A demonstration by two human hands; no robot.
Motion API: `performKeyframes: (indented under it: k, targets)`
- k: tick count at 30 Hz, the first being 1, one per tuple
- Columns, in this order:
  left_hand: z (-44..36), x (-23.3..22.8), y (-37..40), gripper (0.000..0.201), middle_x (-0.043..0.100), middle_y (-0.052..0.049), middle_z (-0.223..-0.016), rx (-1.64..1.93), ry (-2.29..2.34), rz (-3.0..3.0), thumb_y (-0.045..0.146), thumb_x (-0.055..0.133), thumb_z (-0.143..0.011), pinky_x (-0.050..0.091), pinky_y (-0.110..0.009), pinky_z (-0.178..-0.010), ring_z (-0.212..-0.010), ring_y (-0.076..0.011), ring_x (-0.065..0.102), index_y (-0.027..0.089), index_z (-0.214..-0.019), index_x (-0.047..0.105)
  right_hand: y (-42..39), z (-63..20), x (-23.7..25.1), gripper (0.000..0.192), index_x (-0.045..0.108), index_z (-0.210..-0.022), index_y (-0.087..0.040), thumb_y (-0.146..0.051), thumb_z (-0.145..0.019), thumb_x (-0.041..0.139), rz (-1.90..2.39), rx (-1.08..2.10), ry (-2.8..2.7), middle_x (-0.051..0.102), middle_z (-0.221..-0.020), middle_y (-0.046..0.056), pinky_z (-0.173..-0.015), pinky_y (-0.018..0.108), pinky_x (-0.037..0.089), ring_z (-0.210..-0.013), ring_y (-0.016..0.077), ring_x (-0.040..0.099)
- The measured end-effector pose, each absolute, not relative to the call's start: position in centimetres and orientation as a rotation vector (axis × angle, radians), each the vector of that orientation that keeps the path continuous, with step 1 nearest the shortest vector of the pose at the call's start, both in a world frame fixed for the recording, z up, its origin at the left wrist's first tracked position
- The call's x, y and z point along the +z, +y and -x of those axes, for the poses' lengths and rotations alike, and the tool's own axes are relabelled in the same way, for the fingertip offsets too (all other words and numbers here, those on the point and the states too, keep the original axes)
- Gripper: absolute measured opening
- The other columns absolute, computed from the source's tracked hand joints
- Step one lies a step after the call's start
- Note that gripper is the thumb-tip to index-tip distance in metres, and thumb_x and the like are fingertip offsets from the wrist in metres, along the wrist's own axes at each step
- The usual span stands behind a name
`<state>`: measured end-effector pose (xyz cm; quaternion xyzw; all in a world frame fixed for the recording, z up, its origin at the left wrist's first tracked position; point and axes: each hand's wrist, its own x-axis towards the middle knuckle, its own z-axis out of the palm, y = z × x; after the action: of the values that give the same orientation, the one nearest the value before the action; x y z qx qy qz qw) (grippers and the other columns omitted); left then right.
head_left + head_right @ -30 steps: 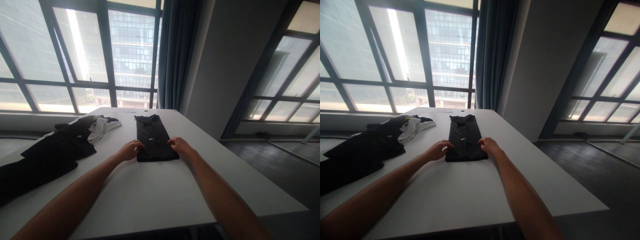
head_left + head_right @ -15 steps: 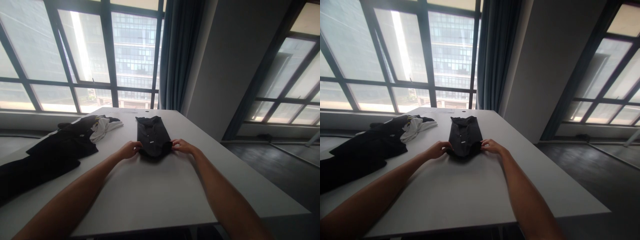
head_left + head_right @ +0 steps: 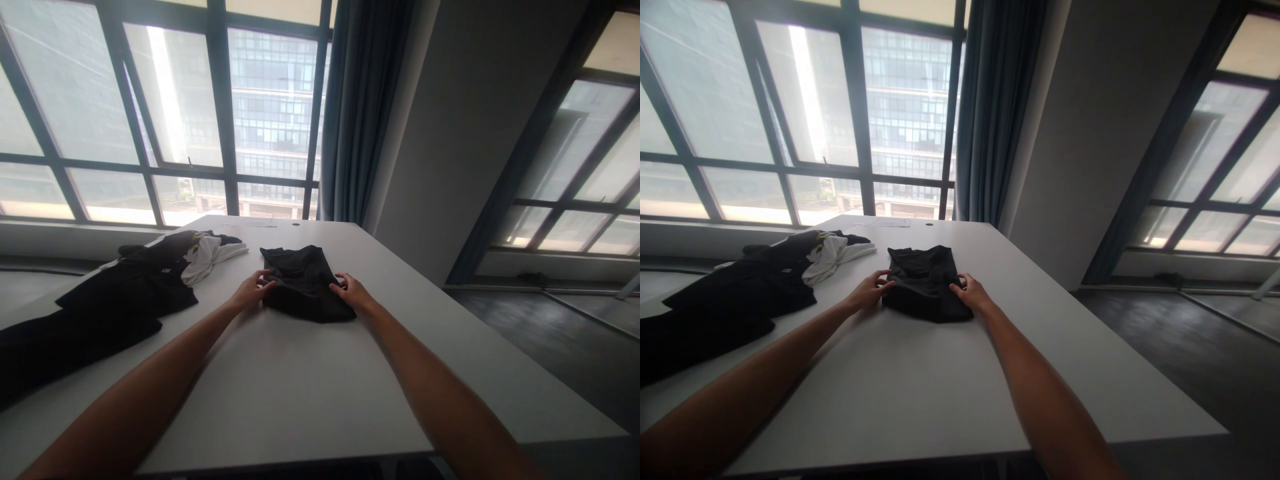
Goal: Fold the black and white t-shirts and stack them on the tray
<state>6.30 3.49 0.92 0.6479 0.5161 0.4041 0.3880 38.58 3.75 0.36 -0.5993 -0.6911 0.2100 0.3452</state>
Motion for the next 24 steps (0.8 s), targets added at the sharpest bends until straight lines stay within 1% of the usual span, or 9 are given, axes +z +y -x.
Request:
performKeyframes:
  k: [3,5,7,10,13,17,19,22,24]
  targets:
    - [-6.5,1.5,2.7,0.07,0.068,-0.007,-0.09,0.822,1.194,-1.809,0.066,0.065,-0.074,0.045,-0.028,-0.064,-0.074,-0.0177,0.059,0.014,-0.121,0.065,3.8,-38.7,0.1,0.05,0.06,-0.128,-0.02,-0.021,-0.079,0.07,1.549,0.448,-1.924,0.068,-0.105,0.008,-0.081,0.03,0.05,-0.083,0.0155,0.064]
    - [-6.7,2.3,2.0,0.069,0.067,-0.007,-0.094,0.815,1.117,-1.871,0.071,0.056,-0.079,0.043,-0.027,-0.068,-0.081,-0.0182,0.058,0.017,-0.121,0.067,3.8,-38.6,0.1,0.048,0.064,-0.123,-0.022,-0.014,-0.077,0.068,1.529,0.397,-1.973,0.068,-0.105,0.007,-0.086,0.031,0.049,-0.087,0.0154,0.064]
    - [-6.8,3.2,1.3,0.072,0.064,-0.003,-0.085,0.789,1.052,-1.914,0.071,0.057,-0.08,0.04,-0.026,-0.064,-0.076,-0.0162,0.054,0.018,-0.128,0.063,3.7,-38.6,0.1,0.046,0.066,-0.121,-0.021,-0.01,-0.077,0.066,1.505,0.352,-1.991,0.068,-0.106,0.007,-0.09,0.031,0.048,-0.093,0.0163,0.064]
    - [-6.5,4.4,0.6,0.083,0.05,0.005,-0.063,0.584,0.975,-1.942,0.064,0.068,-0.075,0.03,-0.024,-0.053,-0.059,-0.0117,0.044,0.019,-0.143,0.05,3.6,-38.4,0.3,0.043,0.067,-0.12,-0.021,-0.009,-0.079,0.063,1.486,0.312,-1.985,0.069,-0.106,0.007,-0.093,0.032,0.048,-0.098,0.0173,0.063]
    - [-6.0,4.7,0.5,0.082,0.044,0.008,-0.057,0.447,0.968,-1.984,0.054,0.076,-0.071,0.03,-0.023,-0.05,-0.054,-0.0103,0.041,0.021,-0.142,0.051,3.4,-38.3,0.5,0.039,0.068,-0.117,-0.021,-0.009,-0.08,0.061,1.488,0.287,-1.971,0.07,-0.104,0.006,-0.092,0.032,0.048,-0.096,0.0169,0.064]
    - [-5.6,4.0,1.1,0.062,0.047,0.007,-0.056,0.421,1.067,-1.956,0.041,0.079,-0.066,0.041,-0.024,-0.048,-0.05,-0.0112,0.049,0.023,-0.124,0.067,3.2,-38.0,0.6,0.039,0.069,-0.117,-0.019,-0.009,-0.081,0.059,1.519,0.285,-1.956,0.07,-0.105,0.007,-0.091,0.031,0.049,-0.09,0.0165,0.065]
    - [-5.4,3.7,1.5,0.052,0.05,0.005,-0.057,0.478,1.125,-1.92,0.034,0.079,-0.064,0.042,-0.023,-0.044,-0.046,-0.0112,0.05,0.023,-0.114,0.073,3.1,-37.9,0.7,0.039,0.07,-0.116,-0.019,-0.01,-0.08,0.059,1.528,0.315,-1.955,0.07,-0.105,0.007,-0.089,0.032,0.051,-0.086,0.0166,0.065]
    - [-5.3,3.7,1.8,0.043,0.061,0.0,-0.064,0.637,1.091,-1.976,0.027,0.075,-0.063,0.043,-0.023,-0.043,-0.047,-0.0113,0.052,0.022,-0.106,0.077,2.8,-37.8,1.2,0.037,0.072,-0.111,-0.019,-0.01,-0.079,0.057,1.482,0.341,-1.96,0.071,-0.106,0.007,-0.089,0.032,0.052,-0.086,0.0177,0.066]
    - [-5.1,4.1,1.9,0.043,0.068,-0.003,-0.072,0.789,1.028,-2.051,0.026,0.072,-0.065,0.044,-0.022,-0.046,-0.05,-0.0115,0.053,0.021,-0.107,0.077,2.6,-37.6,1.6,0.034,0.073,-0.109,-0.02,-0.012,-0.081,0.054,1.404,0.303,-1.924,0.072,-0.108,0.006,-0.092,0.034,0.052,-0.09,0.0186,0.067]
